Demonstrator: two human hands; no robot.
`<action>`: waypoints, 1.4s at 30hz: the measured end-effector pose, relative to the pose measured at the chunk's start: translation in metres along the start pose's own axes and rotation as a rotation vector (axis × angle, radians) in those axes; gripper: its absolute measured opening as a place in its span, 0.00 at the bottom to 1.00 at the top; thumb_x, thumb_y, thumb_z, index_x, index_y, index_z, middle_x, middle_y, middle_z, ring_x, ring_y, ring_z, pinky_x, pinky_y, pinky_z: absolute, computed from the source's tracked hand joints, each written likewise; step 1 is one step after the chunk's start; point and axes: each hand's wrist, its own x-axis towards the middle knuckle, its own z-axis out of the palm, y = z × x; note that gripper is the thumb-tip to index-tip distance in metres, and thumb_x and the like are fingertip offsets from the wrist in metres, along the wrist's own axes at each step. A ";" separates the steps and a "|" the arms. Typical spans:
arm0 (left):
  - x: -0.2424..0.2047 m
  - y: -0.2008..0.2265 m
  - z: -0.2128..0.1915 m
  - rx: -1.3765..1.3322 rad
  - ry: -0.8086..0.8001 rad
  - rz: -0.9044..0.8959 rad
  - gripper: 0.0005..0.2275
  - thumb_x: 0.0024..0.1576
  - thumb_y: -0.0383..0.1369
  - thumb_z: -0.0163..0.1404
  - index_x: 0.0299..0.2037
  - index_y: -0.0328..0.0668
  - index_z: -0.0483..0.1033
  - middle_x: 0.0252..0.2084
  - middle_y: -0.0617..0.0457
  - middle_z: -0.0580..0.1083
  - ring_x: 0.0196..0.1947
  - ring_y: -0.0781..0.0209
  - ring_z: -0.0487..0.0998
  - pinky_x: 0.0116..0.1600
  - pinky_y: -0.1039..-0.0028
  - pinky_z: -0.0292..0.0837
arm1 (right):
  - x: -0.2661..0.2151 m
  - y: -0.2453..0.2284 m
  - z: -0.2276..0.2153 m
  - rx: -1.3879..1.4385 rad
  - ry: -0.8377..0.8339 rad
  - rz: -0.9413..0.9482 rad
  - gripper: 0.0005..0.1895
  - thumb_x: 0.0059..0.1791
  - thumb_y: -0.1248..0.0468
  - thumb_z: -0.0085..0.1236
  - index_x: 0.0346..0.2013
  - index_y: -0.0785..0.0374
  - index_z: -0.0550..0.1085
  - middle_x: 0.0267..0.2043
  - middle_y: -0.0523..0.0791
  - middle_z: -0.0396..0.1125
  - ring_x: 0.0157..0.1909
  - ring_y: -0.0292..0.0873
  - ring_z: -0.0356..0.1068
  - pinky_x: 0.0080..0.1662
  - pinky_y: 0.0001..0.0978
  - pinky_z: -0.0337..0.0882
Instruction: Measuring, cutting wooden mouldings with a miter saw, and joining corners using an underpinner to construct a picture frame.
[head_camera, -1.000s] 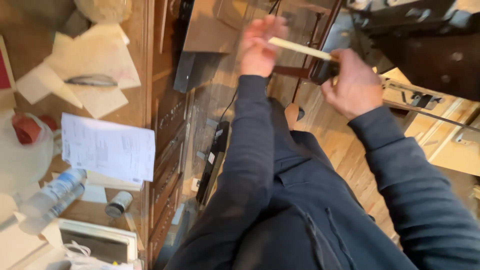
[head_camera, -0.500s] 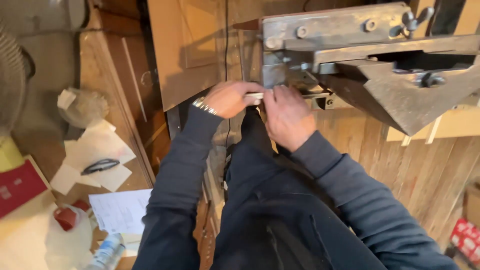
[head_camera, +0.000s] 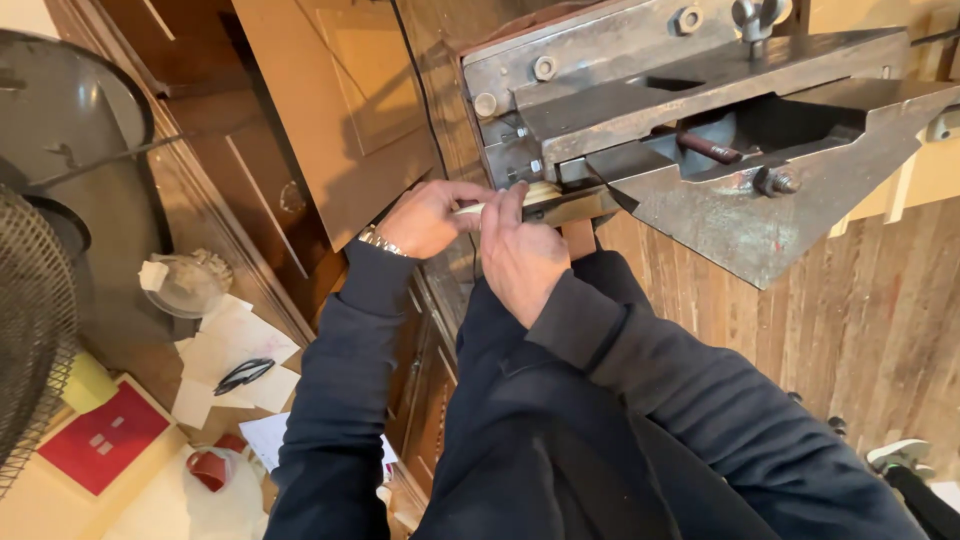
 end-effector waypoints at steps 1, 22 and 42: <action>0.000 -0.001 0.000 -0.004 0.002 0.003 0.17 0.54 0.35 0.59 0.55 0.51 0.79 0.45 0.47 0.81 0.41 0.48 0.82 0.47 0.65 0.74 | 0.000 0.000 0.001 -0.116 0.025 -0.058 0.25 0.49 0.60 0.46 0.57 0.72 0.70 0.56 0.59 0.69 0.32 0.39 0.74 0.25 0.25 0.70; 0.006 -0.018 0.004 -0.166 -0.002 0.048 0.15 0.57 0.35 0.58 0.53 0.46 0.80 0.45 0.48 0.83 0.43 0.57 0.85 0.48 0.68 0.77 | -0.009 0.009 -0.008 -0.088 0.086 -0.066 0.27 0.48 0.60 0.48 0.60 0.69 0.70 0.59 0.56 0.68 0.18 0.36 0.72 0.21 0.25 0.69; -0.010 -0.024 -0.005 -0.101 0.062 0.063 0.13 0.52 0.37 0.64 0.40 0.40 0.77 0.32 0.55 0.78 0.34 0.63 0.79 0.41 0.70 0.74 | -0.022 0.032 0.014 0.102 0.166 -0.021 0.25 0.49 0.64 0.48 0.61 0.70 0.67 0.62 0.56 0.67 0.20 0.43 0.73 0.26 0.32 0.72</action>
